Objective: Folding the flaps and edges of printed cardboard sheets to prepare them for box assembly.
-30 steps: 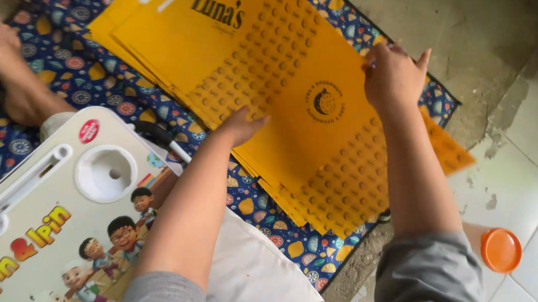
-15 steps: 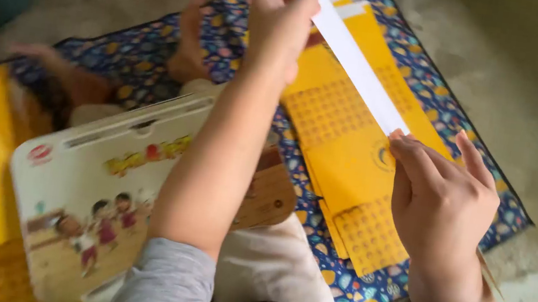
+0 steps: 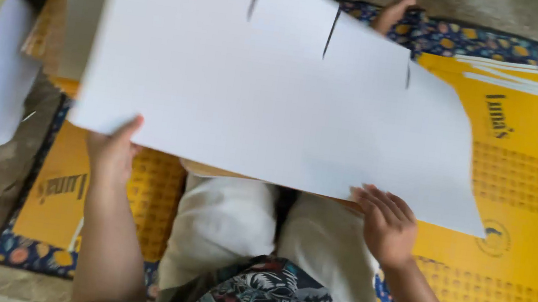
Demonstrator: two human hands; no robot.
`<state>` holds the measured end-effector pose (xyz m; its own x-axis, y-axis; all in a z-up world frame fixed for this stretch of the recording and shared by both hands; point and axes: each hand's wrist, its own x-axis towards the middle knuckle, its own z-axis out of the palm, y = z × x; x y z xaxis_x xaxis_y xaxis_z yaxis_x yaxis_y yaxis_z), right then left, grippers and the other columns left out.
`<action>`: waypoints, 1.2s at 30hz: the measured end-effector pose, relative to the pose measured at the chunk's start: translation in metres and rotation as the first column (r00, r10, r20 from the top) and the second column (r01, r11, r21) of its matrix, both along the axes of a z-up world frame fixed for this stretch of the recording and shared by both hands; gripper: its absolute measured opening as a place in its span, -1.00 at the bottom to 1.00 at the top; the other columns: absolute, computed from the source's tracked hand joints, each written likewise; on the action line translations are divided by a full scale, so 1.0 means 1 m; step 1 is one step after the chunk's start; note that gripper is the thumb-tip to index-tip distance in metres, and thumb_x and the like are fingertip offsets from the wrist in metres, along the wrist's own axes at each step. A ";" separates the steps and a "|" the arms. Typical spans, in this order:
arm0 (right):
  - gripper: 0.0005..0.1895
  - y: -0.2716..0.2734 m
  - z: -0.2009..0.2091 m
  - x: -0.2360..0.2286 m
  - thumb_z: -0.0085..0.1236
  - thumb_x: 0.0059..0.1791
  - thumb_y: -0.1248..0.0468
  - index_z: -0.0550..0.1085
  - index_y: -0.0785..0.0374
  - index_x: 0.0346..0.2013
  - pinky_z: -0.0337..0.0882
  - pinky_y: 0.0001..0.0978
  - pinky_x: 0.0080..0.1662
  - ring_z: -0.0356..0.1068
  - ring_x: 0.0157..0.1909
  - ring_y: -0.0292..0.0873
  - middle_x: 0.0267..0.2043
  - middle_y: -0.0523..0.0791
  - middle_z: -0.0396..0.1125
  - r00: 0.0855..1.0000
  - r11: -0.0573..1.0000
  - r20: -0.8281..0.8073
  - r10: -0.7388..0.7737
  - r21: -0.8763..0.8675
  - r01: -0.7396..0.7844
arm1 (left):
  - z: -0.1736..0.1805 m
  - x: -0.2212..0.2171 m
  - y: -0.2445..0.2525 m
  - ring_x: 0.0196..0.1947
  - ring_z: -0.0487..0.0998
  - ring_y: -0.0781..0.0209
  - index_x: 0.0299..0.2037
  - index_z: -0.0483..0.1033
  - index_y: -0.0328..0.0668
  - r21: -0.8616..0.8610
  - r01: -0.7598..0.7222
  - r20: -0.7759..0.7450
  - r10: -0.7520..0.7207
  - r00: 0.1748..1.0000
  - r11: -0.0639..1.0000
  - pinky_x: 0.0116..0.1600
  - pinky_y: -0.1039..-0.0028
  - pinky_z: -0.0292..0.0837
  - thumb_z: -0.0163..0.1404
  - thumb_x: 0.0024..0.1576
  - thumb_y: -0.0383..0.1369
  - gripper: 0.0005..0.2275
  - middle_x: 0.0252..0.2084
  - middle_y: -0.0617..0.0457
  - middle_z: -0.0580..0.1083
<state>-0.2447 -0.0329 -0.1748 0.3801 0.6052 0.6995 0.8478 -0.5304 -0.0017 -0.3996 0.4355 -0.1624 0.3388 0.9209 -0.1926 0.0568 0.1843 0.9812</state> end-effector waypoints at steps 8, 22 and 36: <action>-0.95 -0.012 -0.022 -0.005 0.29 -0.05 0.30 0.59 0.09 -0.31 0.51 -0.12 0.12 0.58 -0.05 -0.03 -0.18 -0.14 0.55 0.994 0.989 -0.088 -0.067 -0.140 0.054 | -0.092 -0.068 0.027 -0.31 0.55 0.12 0.04 0.36 -0.34 0.101 0.025 -0.044 -0.021 0.999 0.995 -0.20 0.27 0.63 0.40 -0.01 -0.47 -0.50 -0.22 -0.11 0.41; -0.74 0.011 -0.018 -0.020 0.37 -0.02 0.11 0.64 0.16 -0.13 0.47 0.05 0.08 0.52 0.02 0.08 -0.13 -0.06 0.52 0.985 0.998 -0.167 -0.049 -0.042 0.042 | -0.078 0.022 -0.117 -0.14 0.53 0.12 -0.08 0.61 0.08 0.889 0.331 -0.435 -0.364 0.824 -0.315 0.07 0.18 0.47 0.07 0.24 -0.16 -0.83 -0.11 0.20 0.50; -0.77 0.047 0.001 0.018 0.31 -0.06 0.14 0.53 -0.02 -0.13 0.46 -0.04 -0.06 0.53 -0.14 -0.04 -0.34 -0.23 0.53 0.754 0.895 -0.536 -0.380 -0.418 0.154 | 0.042 0.067 -0.081 -0.03 0.62 -0.15 -0.20 0.70 0.11 -0.067 0.994 -0.880 -0.475 -0.016 0.090 0.11 0.08 0.43 0.05 0.15 -0.24 -0.85 -0.22 0.07 0.65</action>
<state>-0.2265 0.0145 -0.1740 0.8266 0.5599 0.0560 0.5561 -0.7975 -0.2340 -0.3331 0.3544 -0.1204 0.8881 0.0908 -0.4506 0.2914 -0.8693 0.3993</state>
